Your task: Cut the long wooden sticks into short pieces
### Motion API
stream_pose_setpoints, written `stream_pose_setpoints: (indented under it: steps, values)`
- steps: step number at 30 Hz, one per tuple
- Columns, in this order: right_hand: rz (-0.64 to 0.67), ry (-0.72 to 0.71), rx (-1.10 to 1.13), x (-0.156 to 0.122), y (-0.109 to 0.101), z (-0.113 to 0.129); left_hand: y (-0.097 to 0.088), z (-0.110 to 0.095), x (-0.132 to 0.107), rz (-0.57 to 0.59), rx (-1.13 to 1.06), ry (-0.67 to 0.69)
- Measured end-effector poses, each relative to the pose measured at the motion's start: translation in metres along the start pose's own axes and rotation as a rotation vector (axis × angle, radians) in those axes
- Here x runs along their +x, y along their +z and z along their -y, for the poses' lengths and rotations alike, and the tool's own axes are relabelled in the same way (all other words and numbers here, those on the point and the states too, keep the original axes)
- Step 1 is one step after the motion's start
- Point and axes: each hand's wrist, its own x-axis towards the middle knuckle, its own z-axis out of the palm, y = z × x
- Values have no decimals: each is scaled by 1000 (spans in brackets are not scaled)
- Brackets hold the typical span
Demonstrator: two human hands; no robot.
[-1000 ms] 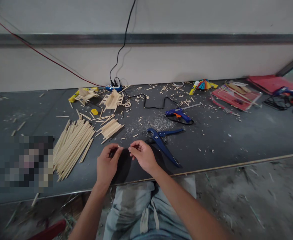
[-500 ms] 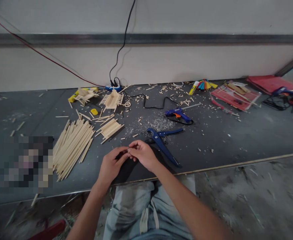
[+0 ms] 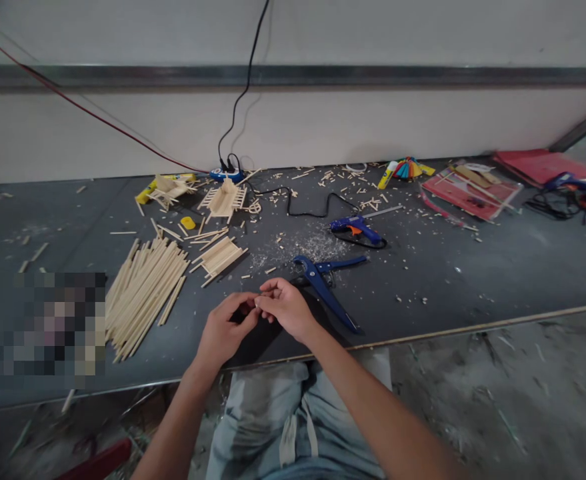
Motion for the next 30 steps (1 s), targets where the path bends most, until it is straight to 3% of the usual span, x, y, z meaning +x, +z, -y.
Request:
stream_pose_setpoints:
  steps: [30]
  values:
    - [-10, -22, 55, -3, -2, 0, -1, 7, -2, -82, -83, 41]
